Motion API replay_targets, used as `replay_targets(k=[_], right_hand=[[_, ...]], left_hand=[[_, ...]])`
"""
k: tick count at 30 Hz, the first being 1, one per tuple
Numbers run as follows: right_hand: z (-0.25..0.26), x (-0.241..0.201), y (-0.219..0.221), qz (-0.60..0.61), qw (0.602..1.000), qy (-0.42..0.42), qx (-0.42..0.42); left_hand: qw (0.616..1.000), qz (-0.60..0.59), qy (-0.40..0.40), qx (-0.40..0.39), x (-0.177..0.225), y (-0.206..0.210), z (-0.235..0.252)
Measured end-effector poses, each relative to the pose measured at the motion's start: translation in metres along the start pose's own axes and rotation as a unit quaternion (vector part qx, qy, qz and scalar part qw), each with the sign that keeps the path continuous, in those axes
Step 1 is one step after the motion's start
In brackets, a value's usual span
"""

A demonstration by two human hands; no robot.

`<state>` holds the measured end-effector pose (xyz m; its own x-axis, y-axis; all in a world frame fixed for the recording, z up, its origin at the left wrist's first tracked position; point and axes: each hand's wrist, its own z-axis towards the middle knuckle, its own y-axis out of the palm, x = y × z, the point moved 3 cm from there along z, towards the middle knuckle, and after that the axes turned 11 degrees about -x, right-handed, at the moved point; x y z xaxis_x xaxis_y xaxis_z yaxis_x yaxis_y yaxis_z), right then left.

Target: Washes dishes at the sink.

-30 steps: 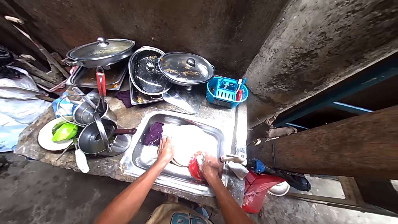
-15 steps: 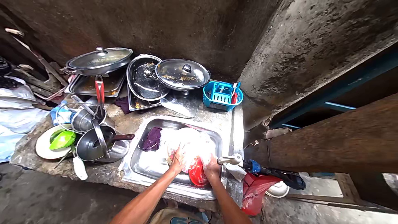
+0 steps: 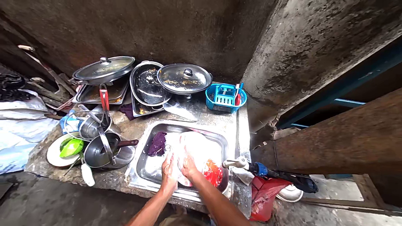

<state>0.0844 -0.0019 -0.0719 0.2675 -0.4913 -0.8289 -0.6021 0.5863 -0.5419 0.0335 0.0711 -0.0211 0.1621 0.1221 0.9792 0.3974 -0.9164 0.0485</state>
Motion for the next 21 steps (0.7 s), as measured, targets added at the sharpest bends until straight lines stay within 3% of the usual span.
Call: replay_targets(k=[2,5,8,10,12,14,15,16,17,19,21], right_hand=[[0.011,0.006,-0.011,-0.046,0.997,0.059,0.014],[0.013,0.026,-0.028,-0.083,0.969,0.23,-0.039],[-0.003,0.044,-0.021,-0.081,0.949,0.305,0.011],[-0.013,0.033,-0.013,-0.055,0.946,0.319,-0.008],[-0.027,-0.002,-0.002,0.01,0.972,0.234,-0.006],[-0.037,-0.023,0.011,0.093,0.99,0.006,0.107],[-0.04,-0.025,0.014,0.092,0.986,-0.072,0.117],[-0.044,-0.022,0.014,0.053,0.99,-0.094,0.093],[-0.047,-0.013,0.009,-0.016,0.998,-0.053,0.037],[-0.043,0.011,-0.015,-0.122,0.975,0.154,-0.107],[-0.033,0.039,-0.037,-0.128,0.953,0.263,-0.083]], left_hand=[[1.0,0.008,0.019,0.003,-0.001,-0.004,-0.009],[0.996,0.048,0.076,0.002,0.004,-0.011,-0.017],[0.987,0.098,0.126,0.017,0.008,-0.015,-0.014],[0.976,0.125,0.173,0.03,0.006,-0.012,-0.005],[0.974,0.13,0.184,0.031,0.0,-0.007,0.005],[0.978,0.119,0.166,0.029,0.003,-0.004,0.015],[0.981,0.099,0.161,0.034,0.005,-0.005,0.019],[0.984,0.073,0.156,0.04,0.006,-0.007,0.02],[0.988,0.044,0.144,0.039,0.006,-0.009,0.019],[0.993,0.032,0.112,0.029,0.008,-0.012,0.011],[0.997,0.048,0.064,0.017,0.004,-0.01,-0.005]])
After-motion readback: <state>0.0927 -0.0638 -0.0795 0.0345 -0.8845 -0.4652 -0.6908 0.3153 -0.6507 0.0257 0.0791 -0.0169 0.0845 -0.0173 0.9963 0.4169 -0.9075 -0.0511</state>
